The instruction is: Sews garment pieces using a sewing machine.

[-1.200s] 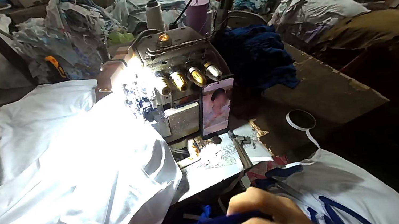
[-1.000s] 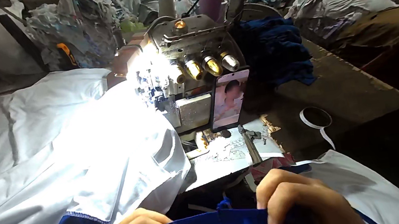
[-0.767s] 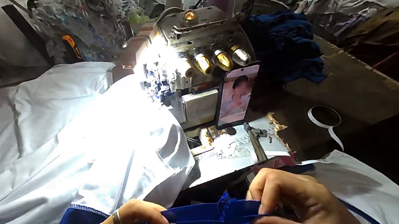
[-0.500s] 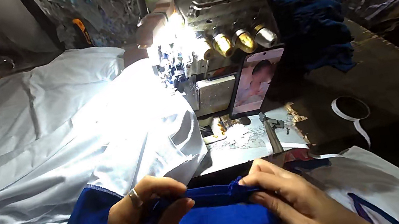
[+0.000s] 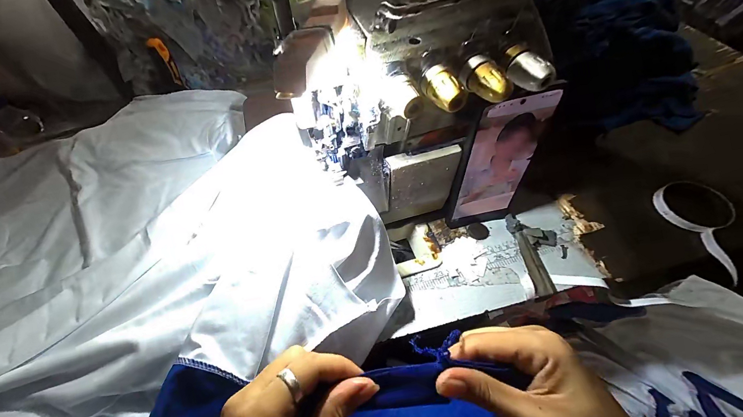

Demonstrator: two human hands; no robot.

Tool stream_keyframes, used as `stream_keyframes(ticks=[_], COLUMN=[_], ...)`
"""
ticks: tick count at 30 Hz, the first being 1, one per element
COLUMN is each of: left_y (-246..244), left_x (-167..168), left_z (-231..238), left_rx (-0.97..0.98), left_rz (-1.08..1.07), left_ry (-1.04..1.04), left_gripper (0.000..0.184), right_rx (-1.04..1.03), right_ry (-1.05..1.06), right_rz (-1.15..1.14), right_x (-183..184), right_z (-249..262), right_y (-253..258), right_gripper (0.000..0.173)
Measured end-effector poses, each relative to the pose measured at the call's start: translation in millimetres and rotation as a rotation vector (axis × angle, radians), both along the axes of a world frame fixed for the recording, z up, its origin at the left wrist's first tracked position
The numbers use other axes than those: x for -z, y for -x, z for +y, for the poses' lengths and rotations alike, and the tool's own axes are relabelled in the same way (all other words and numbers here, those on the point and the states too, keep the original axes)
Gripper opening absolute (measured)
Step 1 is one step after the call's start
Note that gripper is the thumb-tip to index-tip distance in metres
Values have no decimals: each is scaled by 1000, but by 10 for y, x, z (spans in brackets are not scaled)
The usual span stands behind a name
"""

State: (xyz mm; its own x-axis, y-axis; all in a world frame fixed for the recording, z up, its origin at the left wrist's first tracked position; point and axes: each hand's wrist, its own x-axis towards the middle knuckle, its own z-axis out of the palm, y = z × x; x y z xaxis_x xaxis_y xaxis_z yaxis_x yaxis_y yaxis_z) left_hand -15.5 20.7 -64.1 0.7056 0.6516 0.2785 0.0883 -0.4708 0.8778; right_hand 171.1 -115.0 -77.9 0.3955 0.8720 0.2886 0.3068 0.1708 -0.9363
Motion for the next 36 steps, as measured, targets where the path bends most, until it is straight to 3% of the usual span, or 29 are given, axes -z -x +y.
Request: stream_keyframes(ticks=[6, 11, 14, 19, 24, 32, 36], left_y=[-5, 111, -98, -883, -1015, -1162, -1111], left_x=[-96, -676, -964, -749, -641, -307, -294], left_z=[217, 818, 1179, 1630, 1774, 1799, 1744], left_rx=[33, 327, 251, 70, 58, 102, 164], left_rz=[16, 127, 155, 247, 302, 102, 99], left_ry=[12, -148, -282, -428, -520, -319, -200], left_gripper=[17, 16, 10, 3, 7, 12, 13], right_rx=[-64, -230, -185, 51, 113, 67, -66], right_ry=[34, 31, -10, 41, 59, -12, 27], right_rz=[-21, 138, 245, 294, 227, 126, 65], right_x=[-2, -253, -342, 142, 253, 320, 182], right_z=[97, 172, 341, 819, 901, 861, 644], right_y=[-124, -307, -368, -524, -562, -501, -339], right_gripper=[27, 14, 10, 5, 11, 12, 29])
